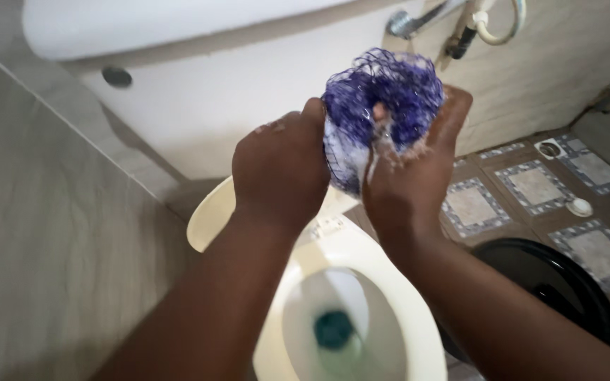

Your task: The person cleans a toilet by hand with a blue mesh cloth and soapy water, wiping the lid and seat, lifting the seat to scrub the rim, and then scrubbing the exterior and tank.

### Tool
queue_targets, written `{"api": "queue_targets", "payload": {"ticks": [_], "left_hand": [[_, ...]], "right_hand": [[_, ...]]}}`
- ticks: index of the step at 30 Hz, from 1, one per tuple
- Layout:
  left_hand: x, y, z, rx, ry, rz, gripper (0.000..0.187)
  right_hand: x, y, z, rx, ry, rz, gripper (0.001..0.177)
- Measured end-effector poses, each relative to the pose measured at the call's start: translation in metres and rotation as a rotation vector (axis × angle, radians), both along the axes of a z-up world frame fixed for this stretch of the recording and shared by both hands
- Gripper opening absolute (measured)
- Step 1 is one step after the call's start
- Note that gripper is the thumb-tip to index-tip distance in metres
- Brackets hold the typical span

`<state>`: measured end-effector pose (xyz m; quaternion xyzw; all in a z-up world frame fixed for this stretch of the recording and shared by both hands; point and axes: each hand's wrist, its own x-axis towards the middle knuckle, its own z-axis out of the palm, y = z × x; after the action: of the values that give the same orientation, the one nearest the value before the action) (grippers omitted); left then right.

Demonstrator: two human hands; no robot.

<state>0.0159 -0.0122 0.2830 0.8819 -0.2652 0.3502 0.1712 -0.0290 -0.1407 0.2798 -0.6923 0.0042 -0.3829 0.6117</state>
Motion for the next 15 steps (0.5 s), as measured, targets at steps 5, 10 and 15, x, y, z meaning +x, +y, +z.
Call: {"api": "queue_targets", "payload": {"ticks": [5, 10, 15], "left_hand": [[0.045, 0.022, 0.011, 0.033, -0.072, -0.103, 0.014], [0.079, 0.021, 0.005, 0.200, -0.225, 0.055, 0.036], [0.085, 0.028, -0.010, 0.102, -0.030, 0.048, 0.051]], "right_hand": [[0.018, -0.006, -0.002, -0.202, -0.092, -0.026, 0.048], [0.049, -0.014, -0.019, 0.132, 0.117, 0.037, 0.032], [0.087, -0.012, -0.041, 0.458, 0.214, 0.209, 0.036]]}}
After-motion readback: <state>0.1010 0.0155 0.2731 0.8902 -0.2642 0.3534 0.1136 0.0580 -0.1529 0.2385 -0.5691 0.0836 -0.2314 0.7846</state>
